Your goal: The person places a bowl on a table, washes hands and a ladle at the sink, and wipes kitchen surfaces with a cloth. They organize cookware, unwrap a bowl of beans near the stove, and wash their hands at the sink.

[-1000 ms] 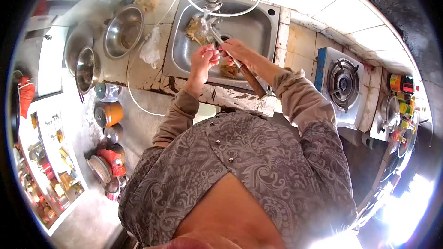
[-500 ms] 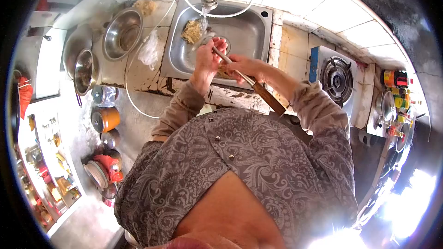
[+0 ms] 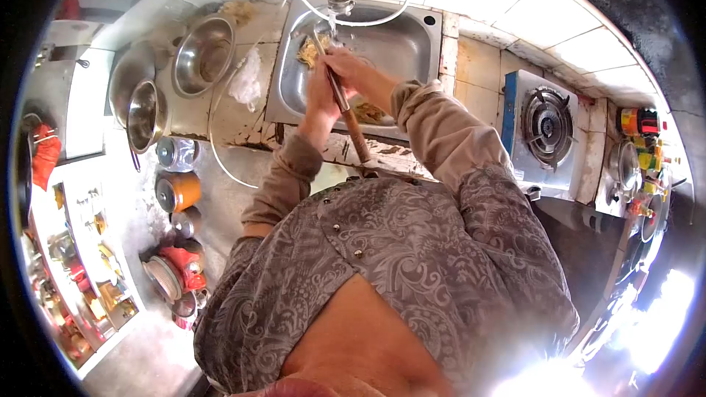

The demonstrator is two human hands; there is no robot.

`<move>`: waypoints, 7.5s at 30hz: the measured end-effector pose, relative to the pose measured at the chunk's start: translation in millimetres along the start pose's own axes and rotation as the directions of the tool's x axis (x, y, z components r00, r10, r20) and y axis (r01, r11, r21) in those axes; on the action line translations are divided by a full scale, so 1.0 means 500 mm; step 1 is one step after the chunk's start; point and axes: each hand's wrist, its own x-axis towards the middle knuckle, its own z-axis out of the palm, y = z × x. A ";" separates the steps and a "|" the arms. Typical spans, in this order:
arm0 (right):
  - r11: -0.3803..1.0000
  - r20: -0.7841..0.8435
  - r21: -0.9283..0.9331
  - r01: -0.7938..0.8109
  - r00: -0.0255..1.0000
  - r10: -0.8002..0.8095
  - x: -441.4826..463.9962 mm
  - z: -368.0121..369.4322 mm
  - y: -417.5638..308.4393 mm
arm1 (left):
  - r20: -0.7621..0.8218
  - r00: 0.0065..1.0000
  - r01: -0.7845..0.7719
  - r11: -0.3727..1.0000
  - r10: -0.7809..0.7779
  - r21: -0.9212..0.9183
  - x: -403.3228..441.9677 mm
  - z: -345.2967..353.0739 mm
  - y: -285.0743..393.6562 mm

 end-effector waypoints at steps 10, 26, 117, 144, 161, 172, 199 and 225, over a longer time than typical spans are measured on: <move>0.986 0.078 0.163 -0.042 0.996 0.030 0.017 0.030 -0.047 | -0.083 0.992 0.125 0.889 -0.099 0.441 -0.153 0.013 -0.039; 0.975 -0.399 -0.205 -0.081 0.917 -0.008 -0.087 -0.112 0.083 | 0.115 0.935 0.193 0.751 -0.336 0.631 0.044 -0.070 -0.004; 0.925 -0.666 0.377 -0.052 -0.709 0.232 -1.867 -0.478 1.417 | 0.855 0.518 -0.852 0.071 -0.020 0.518 -0.544 0.420 -0.727; 0.647 -0.624 0.288 0.706 -0.374 0.686 -2.289 -0.816 1.506 | 0.771 -0.527 -0.713 0.679 -0.357 -0.173 -1.438 1.265 -2.166; 0.820 -0.761 -0.478 -0.315 -0.317 -0.566 -3.214 -1.674 0.937 | 0.584 0.037 -0.938 -0.230 -0.811 -0.259 -1.617 1.478 -2.720; 0.446 -0.698 -0.611 -0.654 0.179 -0.693 -3.181 -1.948 0.706 | 0.882 -0.186 -0.942 -0.177 -0.433 -0.286 -1.546 1.328 -2.592; 0.738 -0.872 -0.111 -0.665 -0.291 -0.394 -3.439 -1.617 1.072 | 0.822 0.238 -0.895 -0.446 -0.517 -0.021 -1.547 1.469 -2.850; -0.002 -0.334 -0.835 -0.550 0.510 -0.793 -2.757 -2.091 0.504 | 0.792 -0.202 -0.960 0.277 -0.576 -0.044 -1.551 1.466 -2.270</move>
